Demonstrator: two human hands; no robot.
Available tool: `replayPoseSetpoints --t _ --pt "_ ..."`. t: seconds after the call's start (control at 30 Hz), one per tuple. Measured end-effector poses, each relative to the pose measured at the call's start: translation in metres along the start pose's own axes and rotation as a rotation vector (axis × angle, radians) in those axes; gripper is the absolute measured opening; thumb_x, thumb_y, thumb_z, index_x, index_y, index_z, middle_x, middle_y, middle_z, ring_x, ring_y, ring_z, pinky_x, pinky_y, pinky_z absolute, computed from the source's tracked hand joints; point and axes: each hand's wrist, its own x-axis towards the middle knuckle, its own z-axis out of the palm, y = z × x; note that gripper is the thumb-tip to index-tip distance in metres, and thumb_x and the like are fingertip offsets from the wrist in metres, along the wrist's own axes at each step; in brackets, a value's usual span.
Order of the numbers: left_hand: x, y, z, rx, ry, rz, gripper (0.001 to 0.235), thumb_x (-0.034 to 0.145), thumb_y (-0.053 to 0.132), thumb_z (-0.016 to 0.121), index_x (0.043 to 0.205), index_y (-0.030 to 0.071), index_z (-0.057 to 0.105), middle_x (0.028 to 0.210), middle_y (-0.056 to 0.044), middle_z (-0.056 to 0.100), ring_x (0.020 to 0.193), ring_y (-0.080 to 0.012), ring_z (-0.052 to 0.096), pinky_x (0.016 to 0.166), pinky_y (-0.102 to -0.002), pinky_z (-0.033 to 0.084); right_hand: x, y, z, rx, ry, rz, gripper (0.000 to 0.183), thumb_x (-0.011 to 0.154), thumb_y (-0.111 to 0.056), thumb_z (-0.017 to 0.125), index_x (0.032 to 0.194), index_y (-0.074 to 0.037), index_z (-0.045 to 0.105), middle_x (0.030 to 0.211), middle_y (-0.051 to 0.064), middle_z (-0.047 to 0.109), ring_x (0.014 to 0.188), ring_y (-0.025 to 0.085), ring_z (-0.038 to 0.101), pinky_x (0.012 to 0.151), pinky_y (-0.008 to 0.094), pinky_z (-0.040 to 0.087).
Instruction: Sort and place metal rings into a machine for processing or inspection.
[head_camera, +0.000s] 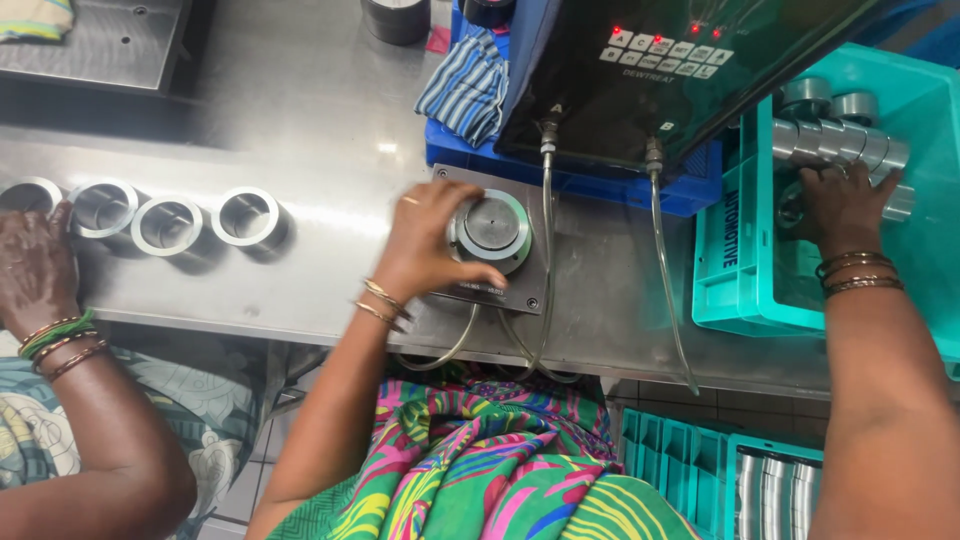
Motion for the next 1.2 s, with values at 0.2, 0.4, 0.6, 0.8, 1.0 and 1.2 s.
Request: replayPoseSetpoints --t 0.2,0.4,0.6,0.8,1.0,1.2 --pt "-0.001 0.023 0.027 0.057 0.068 0.070 0.102 0.051 0.062 0.093 0.132 0.011 0.060 0.125 -0.015 0.060 0.118 -0.0386 0.055 0.099 -0.051 0.044 -0.018 0.011 -0.074 0.447 0.021 0.232 0.089 0.053 -0.049 0.096 0.131 -0.017 0.066 0.134 0.015 0.064 0.127 0.042 0.054 0.102 0.075 0.032" --pt "0.002 0.020 0.031 -0.075 0.062 0.088 0.079 0.064 0.042 0.093 0.130 0.013 0.061 0.121 -0.013 0.059 0.117 -0.0366 0.054 0.102 -0.048 0.045 -0.063 -0.027 -0.201 1.503 0.445 0.395 0.067 0.078 -0.023 0.097 0.129 -0.003 0.058 0.127 0.009 0.069 0.114 0.018 0.070 0.103 0.038 0.061" --pt "0.016 0.039 -0.001 -0.130 0.119 0.088 0.076 0.067 0.039 0.094 0.130 0.013 0.060 0.122 -0.011 0.060 0.117 -0.0338 0.054 0.103 -0.045 0.047 -0.073 -0.136 -0.306 2.018 0.349 0.149 0.081 0.076 -0.026 0.097 0.143 -0.007 0.056 0.118 0.009 0.069 0.102 0.018 0.071 0.085 0.031 0.062" --pt "0.004 -0.009 -0.039 -0.122 0.333 0.082 0.079 0.072 0.045 0.098 0.132 0.010 0.059 0.123 -0.007 0.064 0.115 -0.0256 0.062 0.102 -0.041 0.048 -0.051 -0.241 -0.352 1.429 0.366 -0.209 0.091 0.052 -0.040 0.100 0.130 -0.008 0.065 0.148 0.019 0.057 0.133 0.031 0.057 0.114 0.052 0.047" --pt "-0.056 -0.087 -0.036 0.160 0.415 -0.206 0.075 0.070 0.050 0.096 0.125 0.011 0.063 0.118 -0.007 0.068 0.108 -0.0264 0.062 0.096 -0.043 0.047 -0.042 -0.273 -0.372 1.398 0.323 -0.284 0.085 0.055 -0.045 0.097 0.126 -0.010 0.066 0.146 0.020 0.057 0.146 0.036 0.047 0.124 0.057 0.022" --pt "-0.091 -0.118 -0.031 0.248 0.364 -0.386 0.074 0.067 0.049 0.095 0.121 0.009 0.065 0.115 -0.011 0.066 0.108 -0.0314 0.058 0.093 -0.045 0.048 -0.040 -0.281 -0.370 1.356 0.282 -0.295 0.086 0.054 -0.046 0.097 0.126 -0.010 0.066 0.144 0.017 0.058 0.146 0.035 0.045 0.122 0.058 0.020"
